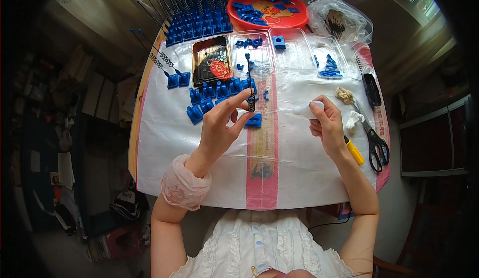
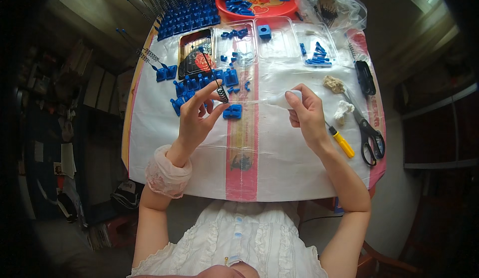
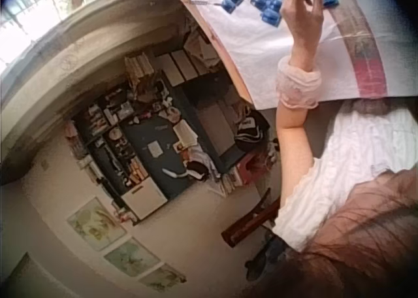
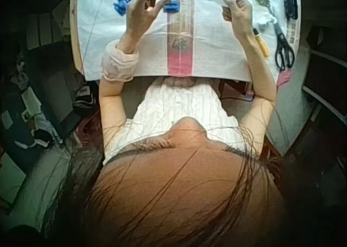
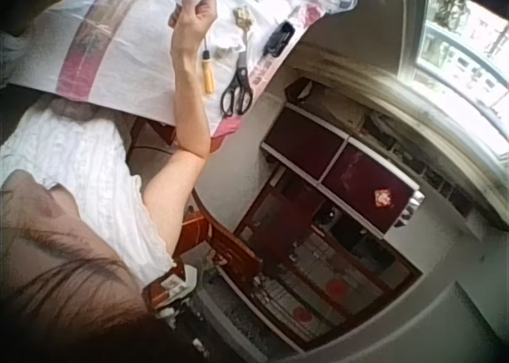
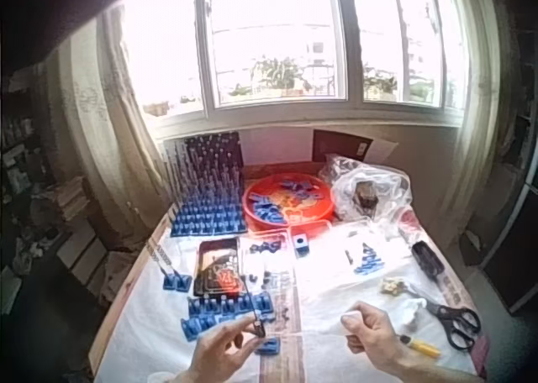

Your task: Assembling small blue plastic components by inserting metal springs and pins.

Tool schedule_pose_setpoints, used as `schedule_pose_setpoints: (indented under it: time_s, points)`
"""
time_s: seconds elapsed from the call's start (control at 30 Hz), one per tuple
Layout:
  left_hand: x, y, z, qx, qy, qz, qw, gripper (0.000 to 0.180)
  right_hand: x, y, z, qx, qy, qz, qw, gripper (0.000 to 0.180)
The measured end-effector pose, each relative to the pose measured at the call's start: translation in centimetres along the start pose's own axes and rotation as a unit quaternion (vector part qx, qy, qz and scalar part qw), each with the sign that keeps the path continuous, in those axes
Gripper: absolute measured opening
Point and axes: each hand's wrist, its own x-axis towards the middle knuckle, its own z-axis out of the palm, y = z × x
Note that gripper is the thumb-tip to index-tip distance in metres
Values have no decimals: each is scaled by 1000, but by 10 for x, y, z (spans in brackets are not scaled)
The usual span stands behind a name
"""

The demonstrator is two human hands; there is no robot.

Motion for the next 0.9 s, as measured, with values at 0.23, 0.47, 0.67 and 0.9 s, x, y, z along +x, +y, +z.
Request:
schedule_pose_setpoints:
  time_s: [0.23, 0.47, 0.67, 0.9]
  points:
    - [0, -3, 1, 4, 3, 12, 1000, 68, 0, 1, -1, 1, -1, -3, 1000, 19]
    - [-1, -3, 1, 5, 2, 14, 1000, 69, 1, 2, -1, 10, -2, 4, 1000, 19]
    - [0, 2, 0, -12, 1, -12, 1000, 64, 0, 0, -2, 6, -2, 7, 1000, 19]
    - [0, 1, -1, -7, -1, -12, 1000, 64, 1, 2, -2, 14, -5, 12, 1000, 18]
